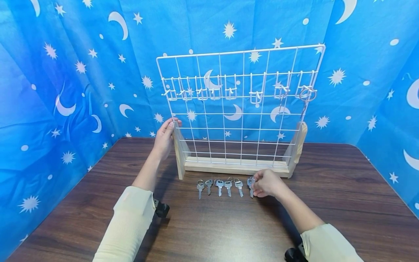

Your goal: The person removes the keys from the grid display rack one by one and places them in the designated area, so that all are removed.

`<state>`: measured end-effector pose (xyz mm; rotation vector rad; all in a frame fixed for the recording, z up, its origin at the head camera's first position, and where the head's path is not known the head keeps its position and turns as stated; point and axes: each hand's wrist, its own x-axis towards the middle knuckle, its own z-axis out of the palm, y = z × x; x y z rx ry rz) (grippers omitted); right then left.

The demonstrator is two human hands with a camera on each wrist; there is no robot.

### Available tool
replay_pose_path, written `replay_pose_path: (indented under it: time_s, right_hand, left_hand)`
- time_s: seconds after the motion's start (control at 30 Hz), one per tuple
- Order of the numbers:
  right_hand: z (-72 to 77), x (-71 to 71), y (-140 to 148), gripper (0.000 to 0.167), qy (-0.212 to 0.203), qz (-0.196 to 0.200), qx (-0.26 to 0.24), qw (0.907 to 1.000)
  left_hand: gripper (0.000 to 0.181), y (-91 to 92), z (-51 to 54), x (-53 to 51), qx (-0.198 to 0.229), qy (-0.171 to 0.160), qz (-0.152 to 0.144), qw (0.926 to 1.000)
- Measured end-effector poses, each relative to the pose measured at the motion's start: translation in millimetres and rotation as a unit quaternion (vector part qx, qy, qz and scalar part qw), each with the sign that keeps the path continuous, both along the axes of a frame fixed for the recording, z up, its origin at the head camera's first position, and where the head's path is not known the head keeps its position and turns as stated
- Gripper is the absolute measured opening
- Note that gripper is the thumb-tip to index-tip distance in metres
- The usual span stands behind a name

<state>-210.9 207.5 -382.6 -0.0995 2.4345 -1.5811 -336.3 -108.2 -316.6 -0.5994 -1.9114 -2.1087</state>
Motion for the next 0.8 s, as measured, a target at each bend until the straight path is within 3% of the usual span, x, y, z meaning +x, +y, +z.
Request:
replay_pose_path:
  time_s: [0.27, 0.8]
  right_hand:
    - [-0.5, 0.4, -2.1, 0.004, -0.018, -0.002, 0.027, 0.9995]
    - [-3.6, -1.3, -1.4, 0.007, -0.023, -0.024, 0.090, 0.9954]
  left_hand:
    - [0.036, -0.1, -0.5, -0.1, -0.003, 0.001, 0.001, 1.0000]
    - [0.037, -0.7, -0.6, 0.5, -0.011, 0.004, 0.004, 0.9999]
